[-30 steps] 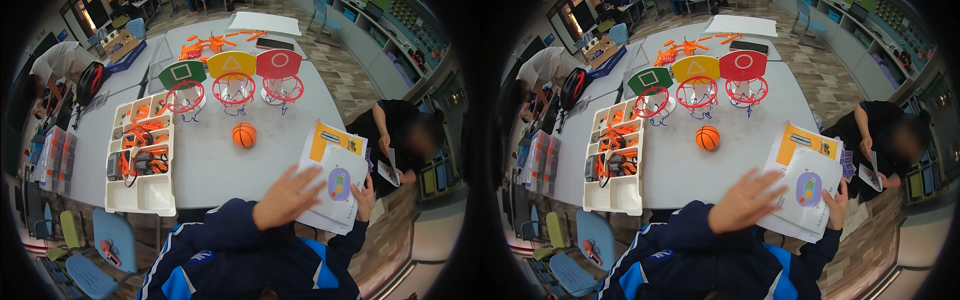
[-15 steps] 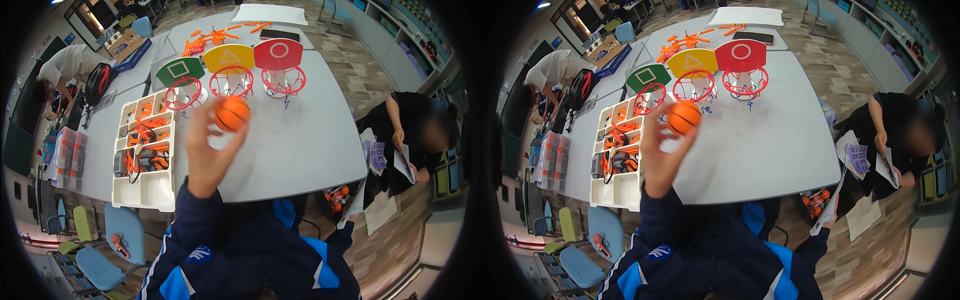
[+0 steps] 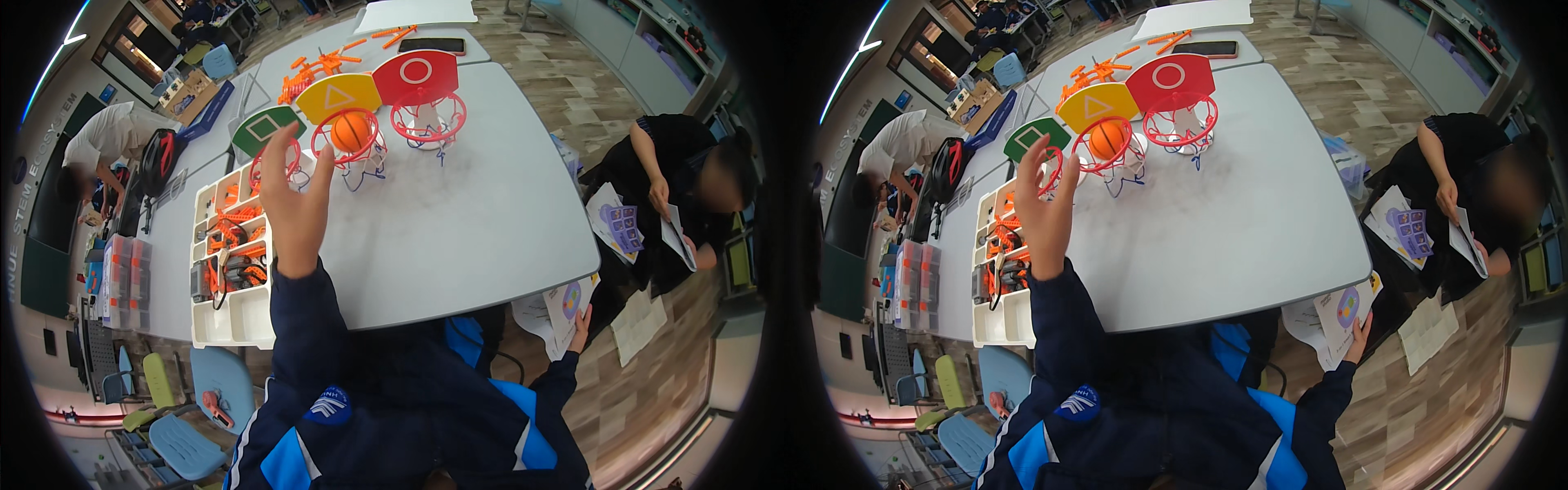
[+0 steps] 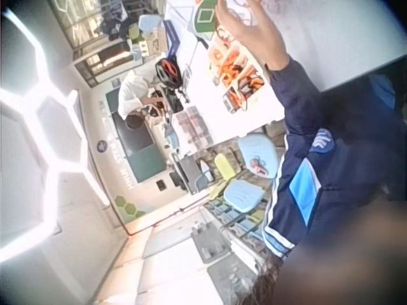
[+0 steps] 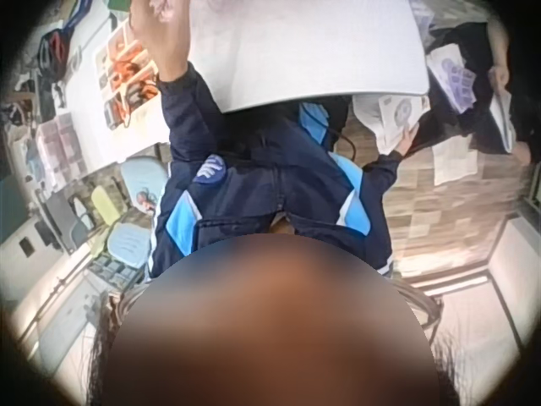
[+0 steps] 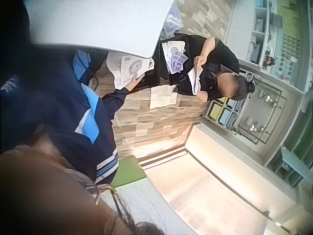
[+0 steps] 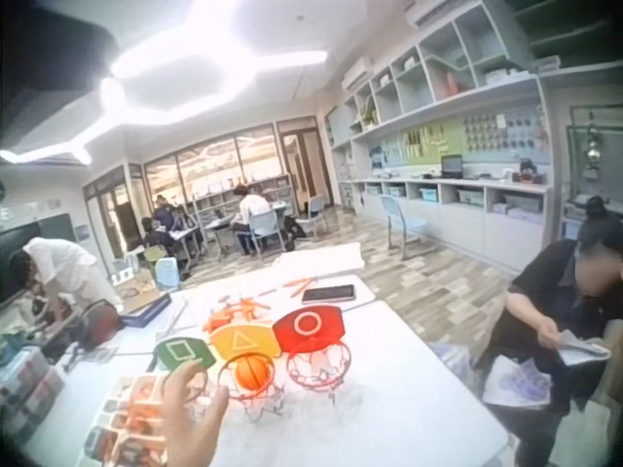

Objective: The person assembles three miniature basketball hoops by attaching red rims and nets to green, yellow, and red backboards. They place the completed hoops on the table and handle a small orange ball.

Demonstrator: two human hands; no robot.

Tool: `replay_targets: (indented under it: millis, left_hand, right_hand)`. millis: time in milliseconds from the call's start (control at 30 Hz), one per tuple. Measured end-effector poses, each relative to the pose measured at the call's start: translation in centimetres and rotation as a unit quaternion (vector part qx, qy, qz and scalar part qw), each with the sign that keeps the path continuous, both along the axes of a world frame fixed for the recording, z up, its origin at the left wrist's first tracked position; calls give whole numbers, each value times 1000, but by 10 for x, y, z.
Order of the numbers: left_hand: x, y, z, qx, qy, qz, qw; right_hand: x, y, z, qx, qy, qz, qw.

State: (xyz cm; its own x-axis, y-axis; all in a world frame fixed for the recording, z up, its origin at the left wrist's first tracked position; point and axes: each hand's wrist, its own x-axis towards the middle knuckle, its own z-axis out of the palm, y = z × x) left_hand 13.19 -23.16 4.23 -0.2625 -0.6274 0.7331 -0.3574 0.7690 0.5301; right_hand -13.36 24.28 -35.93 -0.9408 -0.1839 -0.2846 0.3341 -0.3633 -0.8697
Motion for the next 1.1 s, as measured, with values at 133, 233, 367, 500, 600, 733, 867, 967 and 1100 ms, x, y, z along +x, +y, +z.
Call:
replay_targets:
  millis: [133, 233, 367, 500, 600, 733, 867, 967, 1100]
  left_hand:
    - [20, 29, -32, 141, 19, -17, 990]
    - [25, 33, -51, 221, -52, -30, 974]
    - [22, 32, -64, 295, -99, -27, 950]
    - [21, 38, -67, 227, -148, -41, 962]
    - [19, 49, -62, 171, -161, -78, 969]
    - [-19, 60, -63, 157, -139, -93, 973]
    - [-80, 53, -73, 106, -199, -66, 972]
    - [-112, 50, -82, 92, -235, -45, 966]
    - [-138, 42, -90, 67, -213, -66, 973]
  right_hand:
    - [2, -1, -11, 22, -43, -20, 999]
    - [-1, 0, -19, 53, -45, -14, 997]
    - [-9, -4, -28, 50, -50, -36, 997]
    - [-28, -20, -37, -31, -48, -118, 991]
    - [-49, -35, -42, -40, -52, -189, 980]
    - [-68, -52, -36, 99, -228, -128, 960]
    - [-65, -52, 9, 133, -137, -189, 963]
    - [-54, -54, 62, 118, -3, -203, 972]
    - [-35, -79, 135, 133, 83, -163, 974]
